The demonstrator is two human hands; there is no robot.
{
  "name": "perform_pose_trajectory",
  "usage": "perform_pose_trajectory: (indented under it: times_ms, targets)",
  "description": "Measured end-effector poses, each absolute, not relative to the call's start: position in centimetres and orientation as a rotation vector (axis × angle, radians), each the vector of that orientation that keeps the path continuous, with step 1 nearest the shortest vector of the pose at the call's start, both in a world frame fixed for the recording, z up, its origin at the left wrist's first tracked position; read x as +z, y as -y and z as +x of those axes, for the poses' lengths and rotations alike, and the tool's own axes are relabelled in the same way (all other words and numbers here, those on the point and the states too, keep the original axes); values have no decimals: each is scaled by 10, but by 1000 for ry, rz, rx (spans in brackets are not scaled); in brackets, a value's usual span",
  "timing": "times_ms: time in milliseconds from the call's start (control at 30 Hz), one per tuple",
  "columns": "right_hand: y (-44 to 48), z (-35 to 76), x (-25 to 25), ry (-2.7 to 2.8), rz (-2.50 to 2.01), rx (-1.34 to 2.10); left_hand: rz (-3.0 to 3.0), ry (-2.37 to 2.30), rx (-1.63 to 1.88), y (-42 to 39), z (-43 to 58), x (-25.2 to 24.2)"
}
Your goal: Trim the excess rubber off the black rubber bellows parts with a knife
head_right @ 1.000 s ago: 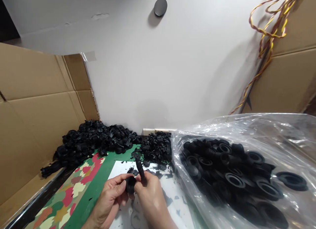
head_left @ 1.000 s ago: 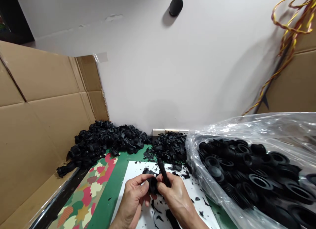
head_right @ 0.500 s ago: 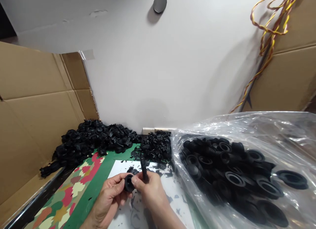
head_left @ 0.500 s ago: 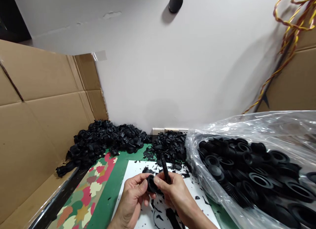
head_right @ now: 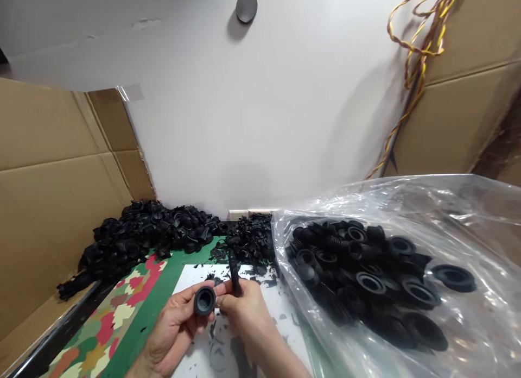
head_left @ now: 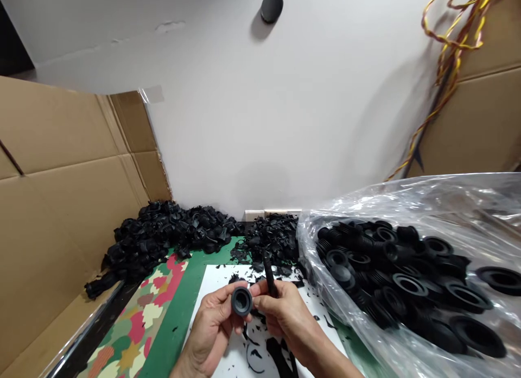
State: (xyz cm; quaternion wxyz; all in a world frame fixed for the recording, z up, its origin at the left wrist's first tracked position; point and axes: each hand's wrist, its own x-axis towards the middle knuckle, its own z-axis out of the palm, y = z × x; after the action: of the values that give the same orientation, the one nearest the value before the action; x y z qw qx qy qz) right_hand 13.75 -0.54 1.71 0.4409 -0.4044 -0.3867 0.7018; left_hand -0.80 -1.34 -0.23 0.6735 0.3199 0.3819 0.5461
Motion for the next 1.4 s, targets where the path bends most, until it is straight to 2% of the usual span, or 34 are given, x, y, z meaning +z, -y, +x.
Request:
perform_pose_trajectory:
  times_ms: [567,833,967,1167,1300,1400]
  targets:
    - [5,134,9,1037,-1004,1654,753,-827,1236,11,-13,-7]
    - [0,125,4,1098,-1068,1421,916,-953,1244,14,-11,-3]
    - [-3,127,4,1068,-1136,1422,1124,-1129,1243,10,-13,5]
    - [2,137,2,1075,-1122,1326,1824,-1430,1699,4,-7,1]
    - [6,142,7,1163,-928,1161,2248,-1297,1733,10,10,-3]
    - [8,168,20,1179,-1045,952,2115,-1242,1656,19,20,9]
